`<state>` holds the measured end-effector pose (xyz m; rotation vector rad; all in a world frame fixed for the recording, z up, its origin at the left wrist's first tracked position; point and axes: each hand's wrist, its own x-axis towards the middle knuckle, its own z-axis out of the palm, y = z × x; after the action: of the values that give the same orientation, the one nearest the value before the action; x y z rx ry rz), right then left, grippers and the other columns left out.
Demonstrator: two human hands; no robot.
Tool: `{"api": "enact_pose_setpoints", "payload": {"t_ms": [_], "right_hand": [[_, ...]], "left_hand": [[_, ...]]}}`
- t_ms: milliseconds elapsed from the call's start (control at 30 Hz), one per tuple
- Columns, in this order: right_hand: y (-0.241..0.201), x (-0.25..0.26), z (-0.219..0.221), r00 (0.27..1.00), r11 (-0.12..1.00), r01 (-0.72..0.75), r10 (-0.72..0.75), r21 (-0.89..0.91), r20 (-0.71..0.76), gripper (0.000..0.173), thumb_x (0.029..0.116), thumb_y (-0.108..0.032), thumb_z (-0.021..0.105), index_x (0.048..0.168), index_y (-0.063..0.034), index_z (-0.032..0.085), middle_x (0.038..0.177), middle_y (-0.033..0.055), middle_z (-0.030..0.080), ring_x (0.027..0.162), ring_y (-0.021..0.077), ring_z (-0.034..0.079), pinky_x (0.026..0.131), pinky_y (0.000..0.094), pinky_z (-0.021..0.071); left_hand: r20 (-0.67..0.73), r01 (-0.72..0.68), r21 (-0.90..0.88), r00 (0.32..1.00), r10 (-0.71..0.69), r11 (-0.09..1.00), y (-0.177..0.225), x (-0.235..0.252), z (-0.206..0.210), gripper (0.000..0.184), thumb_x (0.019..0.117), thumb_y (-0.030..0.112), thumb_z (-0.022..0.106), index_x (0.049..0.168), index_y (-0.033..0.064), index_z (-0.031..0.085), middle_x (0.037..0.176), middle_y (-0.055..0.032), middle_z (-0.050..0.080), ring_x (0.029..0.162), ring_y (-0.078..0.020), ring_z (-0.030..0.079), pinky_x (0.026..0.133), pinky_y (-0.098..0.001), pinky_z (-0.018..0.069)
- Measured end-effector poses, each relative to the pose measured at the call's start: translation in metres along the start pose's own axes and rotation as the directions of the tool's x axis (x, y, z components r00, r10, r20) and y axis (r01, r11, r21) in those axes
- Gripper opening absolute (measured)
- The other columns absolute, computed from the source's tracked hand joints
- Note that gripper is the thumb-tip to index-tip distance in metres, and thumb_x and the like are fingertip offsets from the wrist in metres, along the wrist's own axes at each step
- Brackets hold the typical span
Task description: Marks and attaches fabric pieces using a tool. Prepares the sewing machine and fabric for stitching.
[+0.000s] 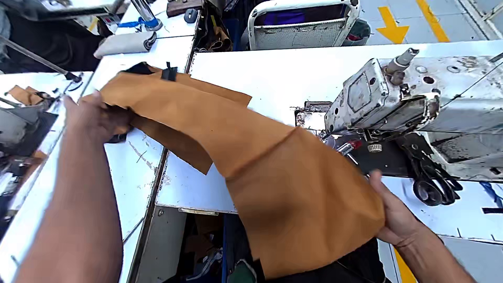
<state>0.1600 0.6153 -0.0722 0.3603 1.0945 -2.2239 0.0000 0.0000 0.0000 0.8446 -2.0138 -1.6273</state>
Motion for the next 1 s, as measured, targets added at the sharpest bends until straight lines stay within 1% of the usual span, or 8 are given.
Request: {"api": "enact_pose_setpoints", "payload": {"t_ms": [167,267,333,467,600,733,867,1000], "right_hand": [[0.033,-0.010,-0.020,0.953,0.961,0.198,-0.144,-0.192,0.265,0.081,0.0789,-0.063,0.077,0.146,-0.0231,0.057,0.132,0.0025,0.068,0.119,0.0145,0.066,0.099,0.0360,0.0568],[0.041,-0.026,-0.019,0.962,0.885,0.231,-0.145,-0.404,0.232,0.086,0.0736,-0.044,0.089,0.148,-0.0185,0.053,0.132,0.0042,0.067,0.119,0.0176,0.066,0.101,0.0373,0.0564],[0.040,-0.047,-0.018,0.985,0.810,0.135,-0.172,-0.570,-0.012,0.063,0.0717,-0.036,0.092,0.126,-0.0149,0.068,0.109,0.0058,0.076,0.095,0.0167,0.074,0.081,0.0344,0.0641],[-0.003,-0.097,-0.040,0.880,0.712,-0.177,-0.195,-0.680,-0.434,0.016,0.0775,-0.012,0.082,0.089,-0.0174,0.072,0.058,-0.0053,0.063,0.039,0.0008,0.044,0.035,0.0187,0.0351],[-0.026,-0.098,-0.033,0.768,-0.003,-0.604,-0.268,-0.797,-0.581,0.033,0.0804,-0.030,0.088,0.100,-0.0071,0.075,0.069,0.0146,0.067,0.060,0.0310,0.064,0.057,0.0558,0.0523],[-0.041,-0.071,0.068,0.875,-0.238,-0.353,-0.428,-0.905,-0.228,0.053,0.0874,-0.038,0.080,0.122,0.0004,0.065,0.096,0.0212,0.070,0.082,0.0398,0.069,0.071,0.0636,0.0550],[0.012,0.043,0.136,0.847,0.165,0.280,-0.506,-0.946,0.162,0.017,0.0954,-0.027,0.072,0.107,-0.0137,0.071,0.089,-0.0049,0.073,0.072,0.0079,0.071,0.062,0.0293,0.0644],[0.051,0.121,0.130,0.940,0.702,0.083,-0.291,-0.708,-0.178,0.012,0.0962,-0.010,0.072,0.101,-0.0016,0.066,0.081,0.0082,0.076,0.066,0.0215,0.077,0.061,0.0363,0.0682]], "left_hand": [[0.321,-0.565,0.462,0.825,0.465,0.684,-0.020,-0.080,0.058,0.066,0.1015,0.033,0.061,0.151,-0.0064,0.041,0.147,-0.0322,0.050,0.133,-0.0388,0.055,0.114,-0.0516,0.0433],[0.784,-0.803,0.265,0.502,0.365,0.534,-0.026,-0.126,0.127,0.044,0.1051,0.035,0.057,0.142,0.0110,0.061,0.139,-0.0117,0.065,0.130,-0.0257,0.062,0.114,-0.0546,0.0452],[0.908,-0.852,0.305,0.394,0.139,0.425,-0.047,-0.138,0.149,0.064,0.1020,0.061,0.047,0.158,0.0314,0.042,0.165,-0.0024,0.039,0.154,-0.0314,0.031,0.117,-0.0781,0.0124],[0.903,-0.919,0.348,0.382,0.197,0.187,-0.086,-0.128,0.126,0.070,0.0978,0.077,0.021,0.162,0.0480,0.023,0.173,0.0027,0.015,0.160,-0.0339,0.011,0.112,-0.0840,-0.0005],[0.875,-0.890,0.419,0.449,0.182,0.181,-0.093,-0.156,0.110,0.074,0.0963,0.079,0.020,0.163,0.0457,0.022,0.174,-0.0004,0.014,0.159,-0.0371,0.011,0.107,-0.0887,0.0016],[0.864,-0.863,0.453,0.487,0.130,0.222,-0.080,-0.165,0.114,0.073,0.0979,0.076,0.029,0.163,0.0416,0.026,0.172,-0.0071,0.018,0.158,-0.0392,0.015,0.108,-0.0877,0.0041],[0.889,-0.897,0.236,0.354,0.289,0.373,-0.070,-0.195,0.133,0.052,0.1081,0.036,0.043,0.159,0.0220,0.041,0.166,-0.0092,0.036,0.156,-0.0336,0.026,0.119,-0.0766,0.0102],[0.910,-0.921,0.232,0.319,0.265,0.312,-0.091,-0.191,0.141,0.051,0.1104,0.050,0.024,0.159,0.0419,0.038,0.169,0.0051,0.030,0.158,-0.0281,0.020,0.119,-0.0774,0.0032]]}}
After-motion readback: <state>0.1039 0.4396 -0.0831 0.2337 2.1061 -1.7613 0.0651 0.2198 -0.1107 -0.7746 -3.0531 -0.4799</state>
